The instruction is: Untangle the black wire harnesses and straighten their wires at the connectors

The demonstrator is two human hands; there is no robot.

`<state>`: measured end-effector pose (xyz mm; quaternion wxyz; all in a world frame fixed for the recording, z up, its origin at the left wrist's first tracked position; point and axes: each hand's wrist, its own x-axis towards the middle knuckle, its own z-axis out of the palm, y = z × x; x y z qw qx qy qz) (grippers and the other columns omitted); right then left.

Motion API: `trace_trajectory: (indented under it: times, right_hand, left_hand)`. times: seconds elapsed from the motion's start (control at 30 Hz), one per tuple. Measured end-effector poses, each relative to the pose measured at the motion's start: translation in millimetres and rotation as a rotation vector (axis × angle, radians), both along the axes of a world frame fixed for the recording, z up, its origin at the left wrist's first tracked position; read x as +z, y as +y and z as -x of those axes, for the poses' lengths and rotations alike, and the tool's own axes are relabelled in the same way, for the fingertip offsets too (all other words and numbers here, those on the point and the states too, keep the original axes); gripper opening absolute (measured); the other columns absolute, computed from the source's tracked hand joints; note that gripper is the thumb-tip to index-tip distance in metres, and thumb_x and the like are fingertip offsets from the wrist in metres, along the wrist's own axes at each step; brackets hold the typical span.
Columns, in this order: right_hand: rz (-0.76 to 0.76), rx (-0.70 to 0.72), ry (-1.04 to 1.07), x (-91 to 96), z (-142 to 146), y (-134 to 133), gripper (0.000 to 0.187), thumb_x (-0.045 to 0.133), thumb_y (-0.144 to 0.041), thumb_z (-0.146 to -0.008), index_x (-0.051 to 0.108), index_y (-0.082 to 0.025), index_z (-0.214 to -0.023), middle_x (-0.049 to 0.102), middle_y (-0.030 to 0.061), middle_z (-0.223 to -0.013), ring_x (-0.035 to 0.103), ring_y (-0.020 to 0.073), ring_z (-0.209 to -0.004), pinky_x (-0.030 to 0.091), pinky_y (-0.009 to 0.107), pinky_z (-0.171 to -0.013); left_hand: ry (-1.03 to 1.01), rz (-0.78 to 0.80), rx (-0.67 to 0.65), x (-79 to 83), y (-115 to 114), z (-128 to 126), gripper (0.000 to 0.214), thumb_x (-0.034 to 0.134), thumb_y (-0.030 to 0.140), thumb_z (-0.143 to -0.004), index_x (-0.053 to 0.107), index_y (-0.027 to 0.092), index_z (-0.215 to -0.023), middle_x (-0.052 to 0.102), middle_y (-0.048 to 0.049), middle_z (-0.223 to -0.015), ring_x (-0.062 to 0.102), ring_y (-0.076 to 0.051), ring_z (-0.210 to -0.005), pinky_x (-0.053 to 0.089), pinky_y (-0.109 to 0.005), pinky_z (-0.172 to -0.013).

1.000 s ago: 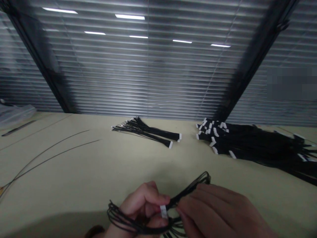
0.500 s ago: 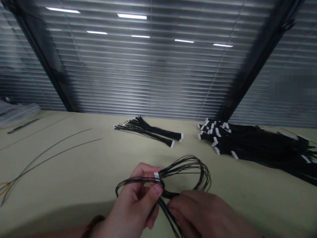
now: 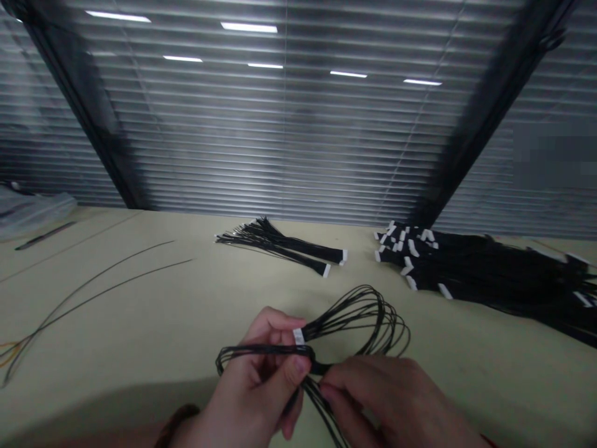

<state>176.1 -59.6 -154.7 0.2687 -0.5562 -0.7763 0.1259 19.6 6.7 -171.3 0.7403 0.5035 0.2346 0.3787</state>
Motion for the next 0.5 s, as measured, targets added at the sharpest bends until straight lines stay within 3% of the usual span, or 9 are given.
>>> trace_trajectory:
  times: [0.1,0.2,0.5]
  right_hand:
    - [-0.065,-0.035,-0.015,-1.6,0.9,-0.8,0.016,0.048,-0.010,-0.075,0.057,-0.022,-0.069,0.058,-0.0075,-0.062,0.052,0.0062,-0.053,0.034,0.019,-0.053]
    - [0.016,-0.056,0.042,-1.2,1.8,-0.7,0.017,0.051,-0.007,-0.070,0.057,-0.023,-0.073,0.057,-0.0100,-0.061,0.051,0.0043,-0.052,0.034,0.016,-0.049]
    - [0.066,0.099,0.009,-8.2,-0.5,4.3,0.015,0.048,-0.020,-0.088,0.062,-0.027,-0.086,0.059,-0.0040,-0.075,0.056,0.0087,-0.068,0.041,0.018,-0.063]
  left_hand:
    - [0.015,0.045,-0.031,-1.1,0.5,0.4,0.024,0.065,0.038,-0.078,0.050,0.022,-0.088,0.046,0.0113,-0.053,0.031,0.002,-0.030,0.023,-0.007,-0.030]
    - [0.039,0.111,-0.026,-2.3,0.9,0.6,0.025,0.063,0.038,-0.079,0.049,0.023,-0.093,0.043,0.0119,-0.049,0.030,0.001,-0.028,0.022,-0.008,-0.029]
    - [-0.004,0.093,-0.024,-0.4,1.3,-0.1,0.026,0.065,0.039,-0.076,0.050,0.022,-0.089,0.043,0.0126,-0.045,0.029,0.001,-0.029,0.024,-0.007,-0.030]
